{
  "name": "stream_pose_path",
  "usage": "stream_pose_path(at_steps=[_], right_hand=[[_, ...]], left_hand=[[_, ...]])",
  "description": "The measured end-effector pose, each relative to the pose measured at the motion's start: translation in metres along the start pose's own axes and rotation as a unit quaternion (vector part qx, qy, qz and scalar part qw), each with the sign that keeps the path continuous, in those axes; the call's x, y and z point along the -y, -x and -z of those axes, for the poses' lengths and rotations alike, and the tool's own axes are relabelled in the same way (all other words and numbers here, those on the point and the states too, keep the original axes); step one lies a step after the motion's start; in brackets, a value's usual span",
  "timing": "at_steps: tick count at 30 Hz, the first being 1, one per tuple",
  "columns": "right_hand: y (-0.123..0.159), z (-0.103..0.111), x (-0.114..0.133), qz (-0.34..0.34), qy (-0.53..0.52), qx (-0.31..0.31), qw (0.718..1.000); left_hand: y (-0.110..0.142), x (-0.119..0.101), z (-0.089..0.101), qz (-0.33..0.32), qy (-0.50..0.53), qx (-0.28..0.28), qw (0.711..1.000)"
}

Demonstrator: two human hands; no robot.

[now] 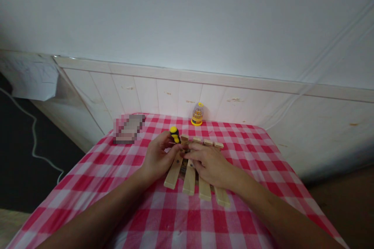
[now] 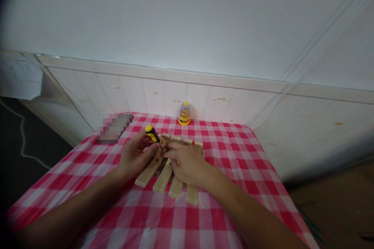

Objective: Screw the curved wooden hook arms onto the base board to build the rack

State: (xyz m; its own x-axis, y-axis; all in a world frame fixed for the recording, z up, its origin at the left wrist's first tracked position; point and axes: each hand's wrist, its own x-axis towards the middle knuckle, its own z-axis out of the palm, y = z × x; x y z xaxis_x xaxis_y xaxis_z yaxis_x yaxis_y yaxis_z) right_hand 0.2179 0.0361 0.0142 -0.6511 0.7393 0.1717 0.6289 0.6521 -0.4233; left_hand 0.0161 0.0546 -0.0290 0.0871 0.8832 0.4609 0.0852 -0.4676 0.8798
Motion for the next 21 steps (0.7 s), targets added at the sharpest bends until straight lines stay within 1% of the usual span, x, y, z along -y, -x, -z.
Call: stream_pose_path(at_steps=[2,6,14,16,21], right_hand=[[-0.0003,0.0003,0.0003,0.0,-0.001,0.002,1.0],[-0.0008,-0.0002,0.0,0.003,-0.001,0.009,1.0],[-0.0007,-0.0005,-0.0006,-0.001,0.002,0.004,1.0],[-0.0003,-0.0002,-0.0007,-0.001,0.002,0.003,1.0],[0.0002,0.0005,-0.0001,0.001,0.004,0.003,1.0]], left_hand=[[-0.0004,-0.0012,0.0012,0.003,0.0,0.008,1.0],[0.0014,0.0017,0.0035,-0.012,0.002,0.024,1.0],[0.0047,0.0043,0.0036,-0.004,0.014,0.016,1.0],[0.0051,0.0031,0.0022,-0.009,0.021,-0.002,1.0],[0.0055,-0.0009,0.0025,-0.042,0.032,-0.077,0.996]])
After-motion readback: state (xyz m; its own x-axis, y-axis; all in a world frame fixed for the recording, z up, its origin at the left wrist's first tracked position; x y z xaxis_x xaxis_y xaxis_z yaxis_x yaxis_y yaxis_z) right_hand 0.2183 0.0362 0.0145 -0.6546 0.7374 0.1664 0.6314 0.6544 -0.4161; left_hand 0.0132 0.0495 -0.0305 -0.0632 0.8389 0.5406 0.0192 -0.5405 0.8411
